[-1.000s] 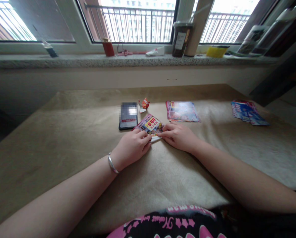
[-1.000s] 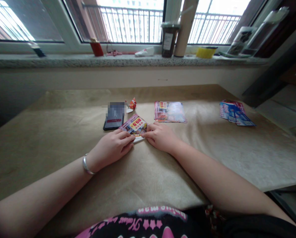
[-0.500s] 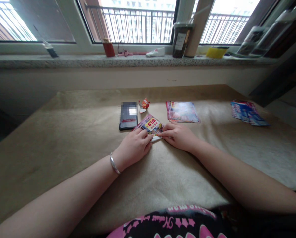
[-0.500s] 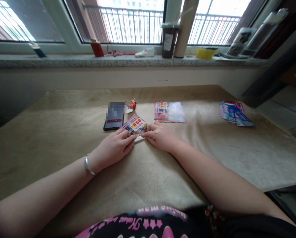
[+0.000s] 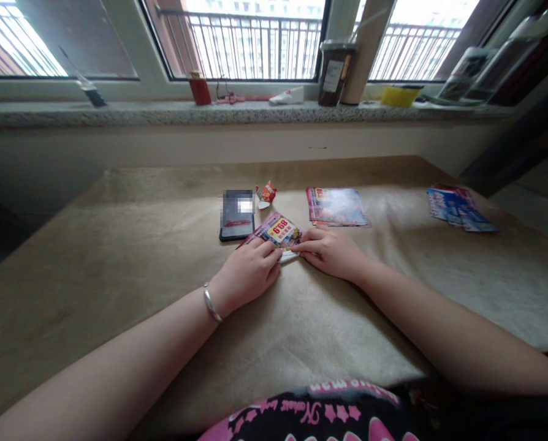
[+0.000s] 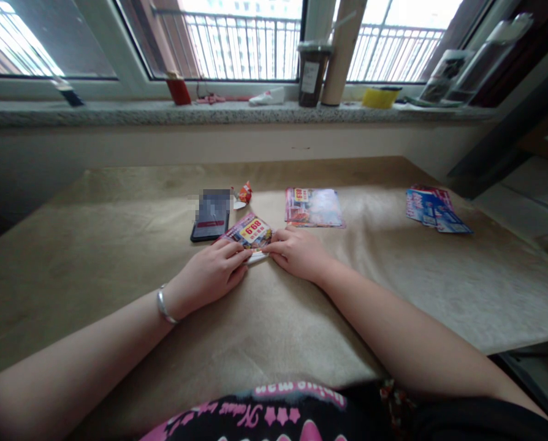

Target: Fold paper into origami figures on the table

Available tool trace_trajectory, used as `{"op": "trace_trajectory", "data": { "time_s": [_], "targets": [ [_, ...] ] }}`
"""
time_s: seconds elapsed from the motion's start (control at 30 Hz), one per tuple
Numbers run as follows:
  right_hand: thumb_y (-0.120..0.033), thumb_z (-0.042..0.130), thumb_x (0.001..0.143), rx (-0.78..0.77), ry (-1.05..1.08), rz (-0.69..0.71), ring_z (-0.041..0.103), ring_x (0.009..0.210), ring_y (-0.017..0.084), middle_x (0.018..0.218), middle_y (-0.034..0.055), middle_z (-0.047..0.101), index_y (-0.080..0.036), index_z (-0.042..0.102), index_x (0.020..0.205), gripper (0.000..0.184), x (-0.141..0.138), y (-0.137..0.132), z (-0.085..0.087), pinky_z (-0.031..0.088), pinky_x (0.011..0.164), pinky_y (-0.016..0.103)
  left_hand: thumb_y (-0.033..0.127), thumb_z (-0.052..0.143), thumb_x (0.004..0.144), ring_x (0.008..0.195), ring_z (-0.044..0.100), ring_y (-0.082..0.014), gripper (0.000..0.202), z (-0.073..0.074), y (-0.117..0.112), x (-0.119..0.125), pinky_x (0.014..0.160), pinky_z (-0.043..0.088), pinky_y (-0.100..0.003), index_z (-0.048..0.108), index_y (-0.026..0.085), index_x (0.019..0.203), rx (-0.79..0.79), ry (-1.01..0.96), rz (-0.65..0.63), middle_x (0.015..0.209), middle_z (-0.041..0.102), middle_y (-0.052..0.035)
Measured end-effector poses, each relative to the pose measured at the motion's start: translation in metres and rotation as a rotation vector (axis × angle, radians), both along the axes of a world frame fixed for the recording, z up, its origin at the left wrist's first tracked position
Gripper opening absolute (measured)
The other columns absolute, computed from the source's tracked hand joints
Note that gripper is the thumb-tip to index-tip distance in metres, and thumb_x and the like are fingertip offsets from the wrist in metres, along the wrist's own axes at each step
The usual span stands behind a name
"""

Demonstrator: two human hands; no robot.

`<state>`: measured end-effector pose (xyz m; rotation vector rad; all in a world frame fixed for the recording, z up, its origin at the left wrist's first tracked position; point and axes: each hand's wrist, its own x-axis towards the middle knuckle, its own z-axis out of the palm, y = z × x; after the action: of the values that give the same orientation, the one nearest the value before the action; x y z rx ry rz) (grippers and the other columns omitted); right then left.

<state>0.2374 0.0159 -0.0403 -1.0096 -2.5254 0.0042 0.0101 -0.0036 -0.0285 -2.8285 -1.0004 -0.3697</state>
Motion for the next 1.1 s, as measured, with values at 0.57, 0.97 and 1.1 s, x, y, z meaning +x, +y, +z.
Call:
{"op": "trace_trajectory", "data": {
  "time_s": [0.57, 0.97, 1.1],
  "targets": [
    [-0.021, 0.058, 0.083, 0.012, 0.001, 0.02, 0.057, 0.079, 0.017, 0.084, 0.0056, 0.067, -0.021, 0.073, 0.083, 0.015, 0.0049, 0.0028, 0.0029, 0.045, 0.077, 0.032, 0.024, 0.042, 0.091, 0.09, 0.052, -0.0213, 0.029, 0.0011, -0.0015, 0.0007, 0.084, 0.047, -0.039, 0.058, 0.016, 0.113, 0.012, 0.022, 0.022, 0.093, 0.057, -0.0094],
    [-0.022, 0.053, 0.086, 0.031, -0.059, 0.035, 0.056, 0.08, 0.017, 0.085, 0.0051, 0.067, -0.02, 0.07, 0.084, 0.017, 0.0055, 0.002, 0.0035, 0.043, 0.075, 0.031, 0.024, 0.042, 0.091, 0.092, 0.055, -0.0226, 0.031, 0.0046, -0.0061, 0.0006, 0.083, 0.047, -0.037, 0.054, 0.014, 0.118, -0.001, 0.106, -0.001, 0.1, 0.06, -0.0105],
    [-0.021, 0.05, 0.088, 0.105, -0.117, 0.07, 0.055, 0.08, 0.017, 0.086, 0.0057, 0.067, -0.02, 0.069, 0.088, 0.02, 0.005, 0.0005, 0.0039, 0.042, 0.073, 0.03, 0.025, 0.041, 0.092, 0.091, 0.055, -0.0226, 0.032, 0.0082, -0.0075, 0.0002, 0.081, 0.048, -0.037, 0.054, 0.015, 0.119, 0.006, 0.136, -0.014, 0.098, 0.059, -0.0105]
  ]
}}
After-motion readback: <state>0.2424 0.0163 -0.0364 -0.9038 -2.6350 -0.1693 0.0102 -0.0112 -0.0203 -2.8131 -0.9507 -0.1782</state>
